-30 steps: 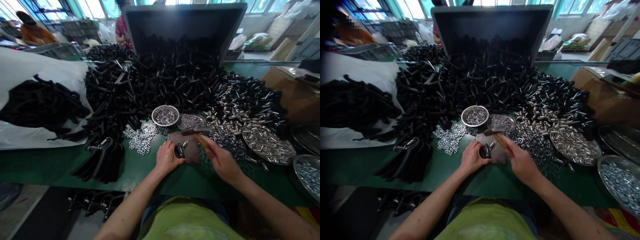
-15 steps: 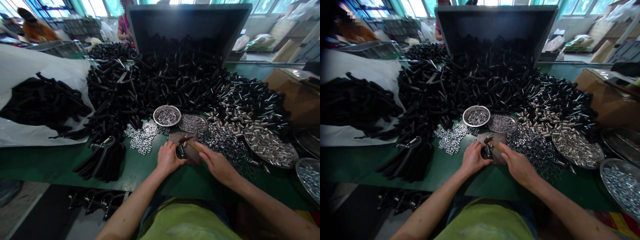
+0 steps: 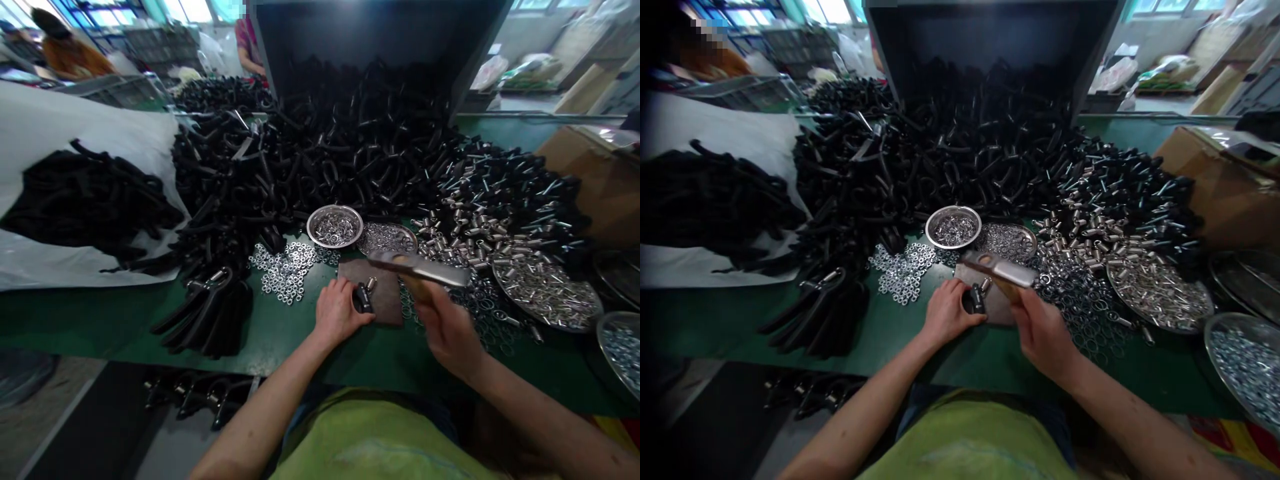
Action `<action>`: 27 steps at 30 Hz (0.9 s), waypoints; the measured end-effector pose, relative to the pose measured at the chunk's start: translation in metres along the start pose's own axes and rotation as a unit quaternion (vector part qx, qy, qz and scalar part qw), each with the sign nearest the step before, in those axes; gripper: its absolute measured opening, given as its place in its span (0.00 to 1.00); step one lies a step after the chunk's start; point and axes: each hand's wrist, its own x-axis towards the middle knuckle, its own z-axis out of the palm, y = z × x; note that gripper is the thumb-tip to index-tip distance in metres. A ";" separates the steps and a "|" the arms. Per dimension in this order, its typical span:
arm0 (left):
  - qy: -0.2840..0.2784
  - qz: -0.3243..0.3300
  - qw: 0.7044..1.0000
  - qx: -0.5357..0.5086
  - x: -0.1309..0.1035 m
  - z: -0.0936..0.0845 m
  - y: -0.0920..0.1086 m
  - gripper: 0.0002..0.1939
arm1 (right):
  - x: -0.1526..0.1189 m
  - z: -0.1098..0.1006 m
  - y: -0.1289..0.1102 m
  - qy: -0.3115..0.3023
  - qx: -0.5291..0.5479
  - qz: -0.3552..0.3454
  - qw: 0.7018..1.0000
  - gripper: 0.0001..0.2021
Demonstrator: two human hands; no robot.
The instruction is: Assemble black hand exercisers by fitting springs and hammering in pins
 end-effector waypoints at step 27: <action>-0.018 -0.207 0.756 -0.621 -0.010 -0.016 0.033 0.15 | 0.032 0.027 0.018 0.134 -0.201 -0.171 0.955 0.22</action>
